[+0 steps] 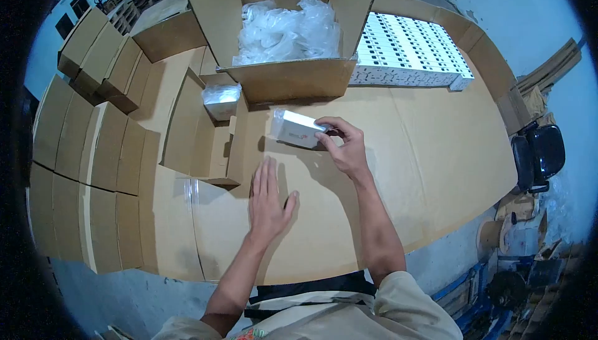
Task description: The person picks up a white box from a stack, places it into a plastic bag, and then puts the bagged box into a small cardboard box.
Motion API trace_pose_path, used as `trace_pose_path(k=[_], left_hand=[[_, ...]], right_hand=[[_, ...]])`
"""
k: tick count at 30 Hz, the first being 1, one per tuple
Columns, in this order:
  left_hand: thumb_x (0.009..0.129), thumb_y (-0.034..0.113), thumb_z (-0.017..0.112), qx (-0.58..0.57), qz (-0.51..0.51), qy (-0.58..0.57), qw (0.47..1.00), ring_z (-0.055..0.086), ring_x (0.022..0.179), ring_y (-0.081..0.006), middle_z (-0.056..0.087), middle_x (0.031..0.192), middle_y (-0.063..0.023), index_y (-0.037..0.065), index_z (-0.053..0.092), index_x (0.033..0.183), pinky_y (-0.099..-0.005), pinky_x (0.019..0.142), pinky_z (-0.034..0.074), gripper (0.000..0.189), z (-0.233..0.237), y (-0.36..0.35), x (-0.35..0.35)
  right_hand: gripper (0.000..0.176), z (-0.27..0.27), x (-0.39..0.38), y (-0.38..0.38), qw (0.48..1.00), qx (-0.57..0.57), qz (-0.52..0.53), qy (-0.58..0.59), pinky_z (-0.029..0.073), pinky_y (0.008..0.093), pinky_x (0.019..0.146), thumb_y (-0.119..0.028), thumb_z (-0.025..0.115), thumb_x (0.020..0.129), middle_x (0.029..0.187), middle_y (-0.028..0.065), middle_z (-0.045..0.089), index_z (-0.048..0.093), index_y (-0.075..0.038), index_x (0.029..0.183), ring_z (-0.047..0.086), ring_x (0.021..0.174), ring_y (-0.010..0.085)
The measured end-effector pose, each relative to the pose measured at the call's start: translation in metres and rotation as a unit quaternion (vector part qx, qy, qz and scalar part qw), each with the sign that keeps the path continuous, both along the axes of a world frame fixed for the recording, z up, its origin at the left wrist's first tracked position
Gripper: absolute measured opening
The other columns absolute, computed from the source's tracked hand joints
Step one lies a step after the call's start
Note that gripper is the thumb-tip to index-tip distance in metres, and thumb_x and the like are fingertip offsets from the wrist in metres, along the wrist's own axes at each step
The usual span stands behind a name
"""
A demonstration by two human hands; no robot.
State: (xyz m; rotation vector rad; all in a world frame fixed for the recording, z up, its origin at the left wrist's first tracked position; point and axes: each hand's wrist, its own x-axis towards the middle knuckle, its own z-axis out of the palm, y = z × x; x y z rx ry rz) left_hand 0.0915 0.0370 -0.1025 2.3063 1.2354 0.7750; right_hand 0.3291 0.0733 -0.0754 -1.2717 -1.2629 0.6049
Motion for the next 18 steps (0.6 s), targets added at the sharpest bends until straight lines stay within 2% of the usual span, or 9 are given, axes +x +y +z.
trace_pose_path(k=[3,6,10,18], left_hand=[[0.092,0.032,0.07,-0.004,-0.04,0.115,0.993,0.031,0.15,-0.0429,0.035,0.162,-0.0225,0.0,0.038,0.156,-0.0532,0.123,0.027,0.078,0.011,-0.029,-0.021],[0.093,0.037,0.068,-0.033,-0.043,0.134,0.989,0.032,0.15,-0.0415,0.037,0.163,-0.0167,0.004,0.043,0.154,-0.0556,0.122,0.028,0.074,0.022,-0.052,-0.04],[0.093,0.039,0.067,-0.034,-0.039,0.136,0.989,0.034,0.149,-0.0407,0.039,0.162,-0.0145,0.008,0.047,0.153,-0.0558,0.121,0.028,0.071,0.025,-0.073,-0.059],[0.092,0.038,0.068,-0.03,-0.027,0.105,0.994,0.037,0.146,-0.0392,0.043,0.159,-0.0127,0.01,0.051,0.15,-0.0555,0.12,0.03,0.066,0.023,-0.077,-0.069]], right_hand=[[0.026,-0.008,-0.003,0.014,0.998,0.042,-0.005,0.042,0.058,0.0305,0.09,0.004,0.074,0.091,0.107,0.0094,0.071,0.067,0.001,0.117,0.069,0.098,0.0147],[0.029,0.002,-0.023,0.034,0.994,0.081,0.005,0.071,0.057,0.0298,0.089,0.007,0.071,0.093,0.109,0.0093,0.068,0.063,0.0,0.12,0.068,0.1,0.015],[0.033,0.023,-0.058,0.068,0.985,0.123,0.065,0.102,0.057,0.0286,0.088,0.011,0.068,0.094,0.109,0.0089,0.067,0.06,-0.001,0.123,0.067,0.099,0.0143],[0.031,0.025,-0.102,0.106,0.99,0.111,0.091,0.011,0.059,0.0283,0.086,0.01,0.068,0.093,0.108,0.0067,0.067,0.063,-0.002,0.121,0.067,0.098,0.0125]])
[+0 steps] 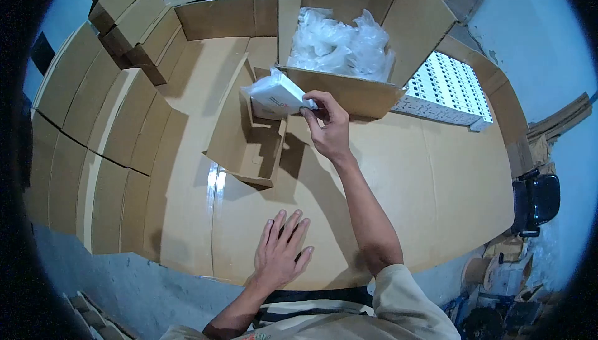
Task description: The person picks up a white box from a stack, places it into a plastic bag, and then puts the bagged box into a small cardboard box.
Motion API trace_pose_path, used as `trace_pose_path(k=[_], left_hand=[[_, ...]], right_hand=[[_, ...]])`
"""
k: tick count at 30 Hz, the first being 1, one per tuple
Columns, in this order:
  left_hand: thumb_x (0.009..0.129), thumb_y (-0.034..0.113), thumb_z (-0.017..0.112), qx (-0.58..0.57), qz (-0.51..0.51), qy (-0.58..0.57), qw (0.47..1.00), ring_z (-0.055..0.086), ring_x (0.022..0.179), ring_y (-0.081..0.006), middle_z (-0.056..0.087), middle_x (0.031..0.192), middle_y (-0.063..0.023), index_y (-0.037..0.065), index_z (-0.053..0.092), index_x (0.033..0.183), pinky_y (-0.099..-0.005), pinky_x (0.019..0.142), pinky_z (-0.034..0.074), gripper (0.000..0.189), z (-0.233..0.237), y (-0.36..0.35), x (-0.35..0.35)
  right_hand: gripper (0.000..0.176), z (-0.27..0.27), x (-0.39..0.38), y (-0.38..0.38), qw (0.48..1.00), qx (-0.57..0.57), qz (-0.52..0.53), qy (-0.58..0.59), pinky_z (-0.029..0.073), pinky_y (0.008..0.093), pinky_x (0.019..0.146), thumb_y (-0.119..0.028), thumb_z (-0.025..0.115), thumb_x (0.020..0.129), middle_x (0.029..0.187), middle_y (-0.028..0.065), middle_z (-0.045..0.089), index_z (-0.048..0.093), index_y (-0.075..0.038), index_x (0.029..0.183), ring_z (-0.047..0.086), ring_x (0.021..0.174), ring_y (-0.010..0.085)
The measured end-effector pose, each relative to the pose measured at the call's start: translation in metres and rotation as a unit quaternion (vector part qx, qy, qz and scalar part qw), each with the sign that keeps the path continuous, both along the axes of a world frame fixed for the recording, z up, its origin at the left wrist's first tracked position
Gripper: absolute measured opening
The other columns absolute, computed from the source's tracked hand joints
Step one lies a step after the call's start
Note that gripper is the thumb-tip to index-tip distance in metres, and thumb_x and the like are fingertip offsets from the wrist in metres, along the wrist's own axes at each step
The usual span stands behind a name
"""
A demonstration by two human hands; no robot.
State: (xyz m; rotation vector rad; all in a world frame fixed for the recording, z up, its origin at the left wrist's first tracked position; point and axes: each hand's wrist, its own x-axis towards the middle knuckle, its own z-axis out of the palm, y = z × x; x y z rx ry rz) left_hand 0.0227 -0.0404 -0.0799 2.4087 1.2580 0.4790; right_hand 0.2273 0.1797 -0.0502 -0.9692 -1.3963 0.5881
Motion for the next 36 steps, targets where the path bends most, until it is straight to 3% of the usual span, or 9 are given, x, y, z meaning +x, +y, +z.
trace_pose_path(k=[5,11,17,20,23,36], left_hand=[[0.091,0.038,0.069,-0.007,0.0,-0.019,1.0,0.038,0.145,-0.0388,0.045,0.158,-0.0126,0.01,0.052,0.149,-0.0551,0.12,0.031,0.066,0.0,0.003,-0.002],[0.09,0.037,0.07,-0.002,-0.001,-0.031,1.0,0.039,0.144,-0.039,0.046,0.157,-0.0126,0.011,0.053,0.148,-0.0548,0.119,0.032,0.066,-0.003,0.004,-0.004],[0.09,0.037,0.071,-0.007,-0.004,-0.042,0.999,0.039,0.144,-0.039,0.046,0.157,-0.0124,0.011,0.055,0.147,-0.0548,0.119,0.032,0.064,-0.001,0.005,-0.005],[0.09,0.036,0.071,-0.008,-0.004,-0.044,0.999,0.04,0.144,-0.0393,0.046,0.156,-0.0127,0.01,0.055,0.146,-0.0551,0.119,0.033,0.063,-0.003,0.005,-0.005],[0.091,0.036,0.07,-0.01,-0.008,-0.044,0.999,0.04,0.144,-0.0395,0.046,0.156,-0.0129,0.01,0.056,0.145,-0.0554,0.118,0.033,0.062,-0.001,0.006,-0.005],[0.092,0.036,0.069,-0.015,-0.004,-0.041,0.999,0.039,0.145,-0.0382,0.046,0.156,-0.0111,0.012,0.056,0.144,-0.0551,0.12,0.031,0.059,-0.004,0.006,-0.003]], right_hand=[[0.029,0.02,0.002,0.007,0.993,-0.006,-0.003,-0.119,0.061,0.0299,0.084,0.007,0.07,0.092,0.106,0.0076,0.068,0.066,-0.003,0.118,0.069,0.094,0.0147],[0.027,0.051,-0.004,0.015,0.958,0.005,0.037,-0.283,0.06,0.0369,0.076,0.003,0.069,0.091,0.103,0.0118,0.066,0.067,-0.006,0.116,0.07,0.087,0.0278],[0.023,0.044,-0.016,0.022,0.93,0.003,0.022,-0.368,0.057,0.045,0.078,-0.004,0.069,0.091,0.105,0.0137,0.066,0.066,-0.008,0.114,0.069,0.09,0.0356],[0.024,0.042,-0.017,0.023,0.906,0.002,-0.003,-0.423,0.056,0.0472,0.079,-0.005,0.071,0.09,0.105,0.0131,0.065,0.066,-0.01,0.112,0.068,0.094,0.0349],[0.029,0.033,-0.015,0.028,0.892,0.026,-0.007,-0.451,0.057,0.044,0.077,-0.001,0.074,0.086,0.101,0.0112,0.065,0.069,-0.011,0.112,0.068,0.09,0.0335],[0.016,0.047,-0.025,0.035,0.834,-0.057,-0.025,-0.548,0.055,0.0453,0.086,-0.014,0.075,0.087,0.102,0.0107,0.063,0.077,-0.013,0.103,0.066,0.099,0.032]])
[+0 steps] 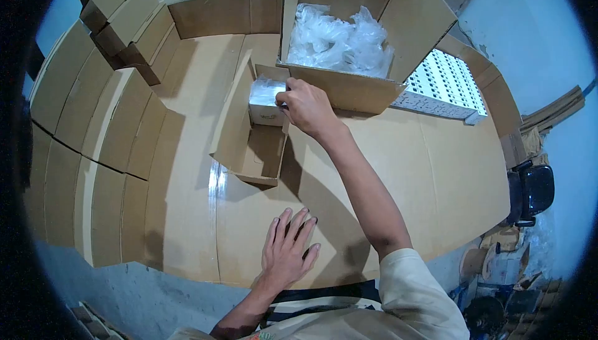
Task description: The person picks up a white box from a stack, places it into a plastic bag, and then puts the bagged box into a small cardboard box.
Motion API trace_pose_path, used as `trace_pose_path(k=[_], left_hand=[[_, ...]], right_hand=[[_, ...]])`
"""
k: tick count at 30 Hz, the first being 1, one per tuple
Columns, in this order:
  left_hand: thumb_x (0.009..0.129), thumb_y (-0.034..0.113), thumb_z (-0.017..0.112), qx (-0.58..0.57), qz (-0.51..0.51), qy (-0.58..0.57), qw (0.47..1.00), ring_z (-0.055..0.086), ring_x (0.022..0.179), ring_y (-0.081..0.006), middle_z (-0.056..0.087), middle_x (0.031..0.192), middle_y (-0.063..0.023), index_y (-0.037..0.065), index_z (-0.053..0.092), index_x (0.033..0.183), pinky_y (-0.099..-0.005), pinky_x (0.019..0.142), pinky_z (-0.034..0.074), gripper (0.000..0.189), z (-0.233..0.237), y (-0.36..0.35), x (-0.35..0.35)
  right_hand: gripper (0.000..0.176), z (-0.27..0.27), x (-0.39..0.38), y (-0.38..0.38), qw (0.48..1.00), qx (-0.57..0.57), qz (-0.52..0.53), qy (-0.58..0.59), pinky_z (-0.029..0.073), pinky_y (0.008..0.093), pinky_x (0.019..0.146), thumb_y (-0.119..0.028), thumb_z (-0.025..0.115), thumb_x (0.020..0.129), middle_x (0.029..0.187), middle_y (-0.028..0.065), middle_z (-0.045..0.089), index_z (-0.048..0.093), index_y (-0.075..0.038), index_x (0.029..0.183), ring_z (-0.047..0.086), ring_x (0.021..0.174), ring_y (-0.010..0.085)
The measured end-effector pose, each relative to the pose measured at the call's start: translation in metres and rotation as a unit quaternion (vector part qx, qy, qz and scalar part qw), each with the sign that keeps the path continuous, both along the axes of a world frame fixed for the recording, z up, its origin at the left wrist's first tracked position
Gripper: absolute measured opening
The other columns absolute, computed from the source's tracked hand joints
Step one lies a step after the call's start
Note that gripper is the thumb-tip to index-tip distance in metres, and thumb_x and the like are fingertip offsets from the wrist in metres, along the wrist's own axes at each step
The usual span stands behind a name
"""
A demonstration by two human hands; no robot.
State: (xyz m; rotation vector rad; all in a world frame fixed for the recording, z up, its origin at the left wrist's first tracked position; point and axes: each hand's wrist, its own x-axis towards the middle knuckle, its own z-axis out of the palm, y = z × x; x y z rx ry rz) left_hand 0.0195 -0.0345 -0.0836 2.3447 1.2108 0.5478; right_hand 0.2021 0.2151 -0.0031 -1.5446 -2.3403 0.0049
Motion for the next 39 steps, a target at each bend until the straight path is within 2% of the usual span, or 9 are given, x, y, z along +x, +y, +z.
trace_pose_path(k=[5,8,12,16,21,24,27,30,39], left_hand=[[0.092,0.037,0.069,-0.002,0.004,0.005,1.0,0.038,0.145,-0.0376,0.046,0.157,-0.0103,0.013,0.056,0.144,-0.0548,0.121,0.028,0.059,0.0,0.001,0.002],[0.092,0.038,0.069,0.002,0.003,0.014,1.0,0.038,0.145,-0.0376,0.046,0.157,-0.0099,0.013,0.056,0.145,-0.0546,0.122,0.026,0.06,0.002,0.001,0.004],[0.092,0.037,0.069,0.008,-0.001,0.038,0.999,0.039,0.145,-0.037,0.046,0.156,-0.0097,0.013,0.055,0.146,-0.054,0.12,0.03,0.06,0.009,0.005,0.009],[0.091,0.035,0.071,0.01,-0.013,0.05,0.999,0.036,0.147,-0.0382,0.044,0.158,-0.0105,0.013,0.053,0.147,-0.0557,0.121,0.028,0.062,0.007,0.015,0.023],[0.093,0.031,0.07,0.024,-0.039,0.054,0.998,0.029,0.151,-0.041,0.039,0.16,-0.0145,0.011,0.049,0.15,-0.0571,0.124,0.024,0.064,0.001,0.047,0.056],[0.095,0.029,0.068,0.033,-0.045,0.059,0.997,0.028,0.151,-0.0414,0.038,0.161,-0.0162,0.01,0.047,0.151,-0.0559,0.125,0.022,0.063,0.003,0.074,0.086],[0.095,0.028,0.066,0.061,-0.037,0.041,0.997,0.03,0.15,-0.0421,0.04,0.16,-0.016,0.01,0.049,0.15,-0.0554,0.125,0.023,0.06,-0.005,0.104,0.116],[0.096,0.026,0.064,0.07,-0.041,0.039,0.996,0.031,0.149,-0.0428,0.04,0.16,-0.0172,0.008,0.049,0.149,-0.0543,0.125,0.023,0.058,-0.006,0.134,0.141],[0.097,0.023,0.061,0.088,-0.026,0.055,0.994,0.031,0.149,-0.0435,0.041,0.158,-0.0188,0.003,0.049,0.147,-0.056,0.123,0.024,0.056,-0.011,0.154,0.159]], right_hand=[[0.018,0.005,0.001,-0.005,0.999,-0.021,-0.007,0.023,0.054,0.0449,0.091,-0.013,0.071,0.091,0.111,0.0123,0.062,0.078,-0.01,0.108,0.064,0.108,0.0315],[0.026,-0.001,0.01,-0.006,0.996,-0.061,0.009,0.071,0.054,0.0434,0.093,-0.005,0.064,0.095,0.12,0.0127,0.059,0.074,-0.009,0.118,0.062,0.113,0.0314],[0.042,-0.011,0.034,-0.021,0.964,-0.029,0.063,0.257,0.053,0.04,0.091,0.004,0.057,0.093,0.126,0.0136,0.056,0.067,-0.01,0.131,0.061,0.11,0.0305],[0.049,-0.025,0.082,-0.056,0.946,-0.027,-0.002,0.322,0.052,0.0384,0.092,0.007,0.057,0.091,0.127,0.015,0.055,0.062,-0.01,0.137,0.06,0.11,0.0296],[0.051,-0.047,0.175,-0.102,0.952,-0.051,-0.107,0.282,0.05,0.0403,0.101,0.005,0.058,0.091,0.129,0.0161,0.055,0.059,-0.011,0.14,0.06,0.116,0.0336],[0.052,-0.063,0.243,-0.125,0.952,-0.037,-0.184,0.242,0.055,0.0403,0.093,0.002,0.057,0.094,0.13,0.015,0.056,0.056,-0.015,0.143,0.061,0.112,0.0285],[0.057,-0.058,0.303,-0.153,0.93,-0.028,-0.275,0.241,0.049,0.0439,0.106,0.0,0.058,0.092,0.135,0.0183,0.054,0.051,-0.014,0.146,0.059,0.121,0.0368],[0.059,-0.062,0.364,-0.172,0.895,0.022,-0.348,0.279,0.048,0.0443,0.107,0.0,0.058,0.091,0.135,0.0184,0.053,0.049,-0.015,0.148,0.058,0.122,0.0378],[0.072,-0.066,0.533,-0.184,0.828,0.101,-0.5,0.233,0.044,0.0458,0.113,-0.004,0.061,0.086,0.141,0.0235,0.046,0.038,-0.012,0.154,0.051,0.132,0.0416]])
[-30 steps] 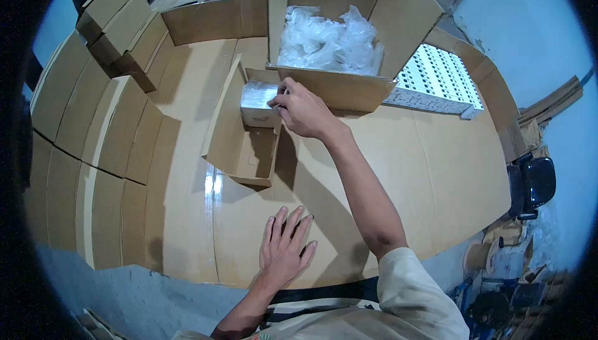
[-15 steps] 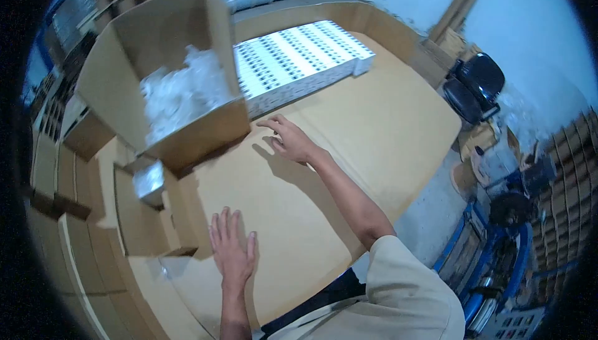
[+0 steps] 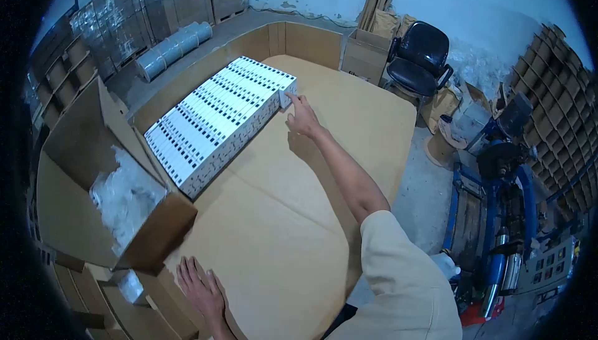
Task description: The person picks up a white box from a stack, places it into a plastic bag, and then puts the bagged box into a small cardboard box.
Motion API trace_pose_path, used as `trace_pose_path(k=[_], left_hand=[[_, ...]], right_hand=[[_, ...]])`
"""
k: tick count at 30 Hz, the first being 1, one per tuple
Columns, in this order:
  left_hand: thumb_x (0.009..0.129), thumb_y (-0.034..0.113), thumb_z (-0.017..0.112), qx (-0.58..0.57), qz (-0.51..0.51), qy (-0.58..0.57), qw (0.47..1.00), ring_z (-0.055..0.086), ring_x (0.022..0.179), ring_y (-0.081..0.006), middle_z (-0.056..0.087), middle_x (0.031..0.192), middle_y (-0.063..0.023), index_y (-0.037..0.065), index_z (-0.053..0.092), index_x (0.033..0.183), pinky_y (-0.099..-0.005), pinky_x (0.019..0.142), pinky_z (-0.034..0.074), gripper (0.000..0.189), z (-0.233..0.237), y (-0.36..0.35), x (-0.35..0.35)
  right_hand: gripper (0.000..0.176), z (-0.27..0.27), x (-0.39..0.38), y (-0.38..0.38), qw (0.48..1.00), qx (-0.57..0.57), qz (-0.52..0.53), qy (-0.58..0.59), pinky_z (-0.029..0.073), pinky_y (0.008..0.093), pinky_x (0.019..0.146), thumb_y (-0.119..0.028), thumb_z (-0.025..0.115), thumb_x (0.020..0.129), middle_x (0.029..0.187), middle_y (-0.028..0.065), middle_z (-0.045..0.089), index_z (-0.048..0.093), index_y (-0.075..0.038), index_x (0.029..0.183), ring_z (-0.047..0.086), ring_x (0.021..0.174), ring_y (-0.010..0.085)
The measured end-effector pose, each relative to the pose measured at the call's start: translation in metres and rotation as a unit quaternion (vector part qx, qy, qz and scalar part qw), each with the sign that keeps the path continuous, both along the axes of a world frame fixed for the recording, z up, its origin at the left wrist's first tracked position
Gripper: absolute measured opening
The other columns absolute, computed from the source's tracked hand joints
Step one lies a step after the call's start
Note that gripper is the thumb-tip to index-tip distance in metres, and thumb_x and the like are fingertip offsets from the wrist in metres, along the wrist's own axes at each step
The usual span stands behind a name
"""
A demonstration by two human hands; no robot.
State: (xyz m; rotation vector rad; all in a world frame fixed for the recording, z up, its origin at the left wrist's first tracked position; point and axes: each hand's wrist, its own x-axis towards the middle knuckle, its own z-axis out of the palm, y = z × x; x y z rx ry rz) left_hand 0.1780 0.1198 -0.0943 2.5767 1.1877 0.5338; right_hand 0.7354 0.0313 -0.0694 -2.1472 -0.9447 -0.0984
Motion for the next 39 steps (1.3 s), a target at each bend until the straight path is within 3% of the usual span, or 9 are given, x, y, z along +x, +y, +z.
trace_pose_path(k=[4,7,9,16,19,24,27,31,39], left_hand=[[0.098,0.023,0.059,0.006,-0.006,0.013,1.0,0.031,0.149,-0.0443,0.042,0.158,-0.02,0.001,0.048,0.148,-0.057,0.123,0.025,0.055,0.0,0.001,0.002],[0.101,0.025,0.057,0.031,-0.022,0.048,0.998,0.033,0.147,-0.0453,0.042,0.157,-0.0218,0.001,0.048,0.149,-0.0574,0.122,0.028,0.054,0.006,0.001,0.006],[0.103,0.031,0.059,0.074,-0.039,0.101,0.991,0.036,0.145,-0.0457,0.045,0.156,-0.0214,0.003,0.05,0.149,-0.0579,0.119,0.032,0.054,0.013,0.002,0.009],[0.105,0.031,0.054,0.053,-0.041,0.088,0.994,0.038,0.143,-0.0472,0.046,0.153,-0.026,-0.001,0.05,0.147,-0.0588,0.118,0.032,0.052,0.027,-0.001,0.016],[0.105,0.031,0.054,0.05,-0.04,0.095,0.993,0.038,0.143,-0.0471,0.046,0.152,-0.0262,0.0,0.05,0.146,-0.0594,0.118,0.031,0.052,0.036,-0.004,0.02],[0.1,0.023,0.055,0.02,-0.016,0.055,0.998,0.031,0.149,-0.0453,0.041,0.158,-0.0216,0.0,0.047,0.149,-0.0573,0.122,0.026,0.054,0.016,-0.001,0.016],[0.105,0.032,0.056,0.051,-0.031,0.104,0.993,0.038,0.143,-0.0466,0.046,0.153,-0.0243,0.001,0.05,0.147,-0.06,0.119,0.031,0.053,0.032,-0.003,0.019],[0.101,0.026,0.053,-0.004,0.006,0.043,0.999,0.032,0.149,-0.0445,0.041,0.158,-0.0215,0.0,0.048,0.148,-0.0565,0.123,0.026,0.053,0.007,-0.001,0.011],[0.101,0.023,0.056,0.009,0.015,-0.003,1.0,0.034,0.148,-0.042,0.045,0.156,-0.019,0.003,0.052,0.143,-0.0529,0.123,0.026,0.047,-0.001,0.009,0.015]], right_hand=[[0.073,-0.01,0.038,0.014,0.998,0.018,-0.044,-0.048,0.045,0.0459,0.112,-0.003,0.06,0.088,0.144,0.025,0.045,0.037,-0.012,0.157,0.052,0.131,0.0415],[0.076,-0.007,0.052,0.022,0.998,0.001,-0.054,0.012,0.043,0.0473,0.116,-0.003,0.06,0.086,0.145,0.0281,0.042,0.036,-0.013,0.157,0.046,0.138,0.0458],[0.076,-0.01,0.062,0.029,0.998,0.004,-0.06,0.003,0.045,0.0469,0.115,-0.002,0.061,0.085,0.147,0.0265,0.041,0.039,-0.015,0.156,0.049,0.135,0.0452],[0.07,-0.027,0.086,0.032,0.993,0.015,-0.078,-0.083,0.047,0.0456,0.113,0.004,0.064,0.081,0.151,0.0257,0.038,0.05,-0.018,0.146,0.051,0.135,0.0453],[0.061,-0.027,0.095,0.032,0.994,0.074,-0.063,-0.05,0.052,0.0458,0.106,0.01,0.063,0.082,0.145,0.024,0.044,0.054,-0.014,0.138,0.054,0.13,0.0436],[0.05,-0.022,0.107,0.026,0.988,0.067,-0.052,-0.131,0.055,0.0437,0.097,0.01,0.069,0.082,0.13,0.0167,0.054,0.057,-0.01,0.126,0.06,0.118,0.0384],[0.047,-0.018,0.11,0.018,0.991,0.034,-0.043,-0.125,0.054,0.044,0.097,0.009,0.07,0.083,0.127,0.0159,0.055,0.057,-0.009,0.124,0.061,0.115,0.0382],[0.042,-0.011,0.091,-0.006,0.99,-0.018,-0.048,-0.129,0.053,0.0454,0.096,0.007,0.069,0.085,0.124,0.0166,0.057,0.058,-0.009,0.122,0.061,0.115,0.0383],[0.035,-0.009,-0.009,-0.03,0.992,0.078,-0.038,-0.086,0.053,0.0477,0.093,0.0,0.067,0.089,0.115,0.0167,0.065,0.057,-0.009,0.121,0.064,0.11,0.0389]])
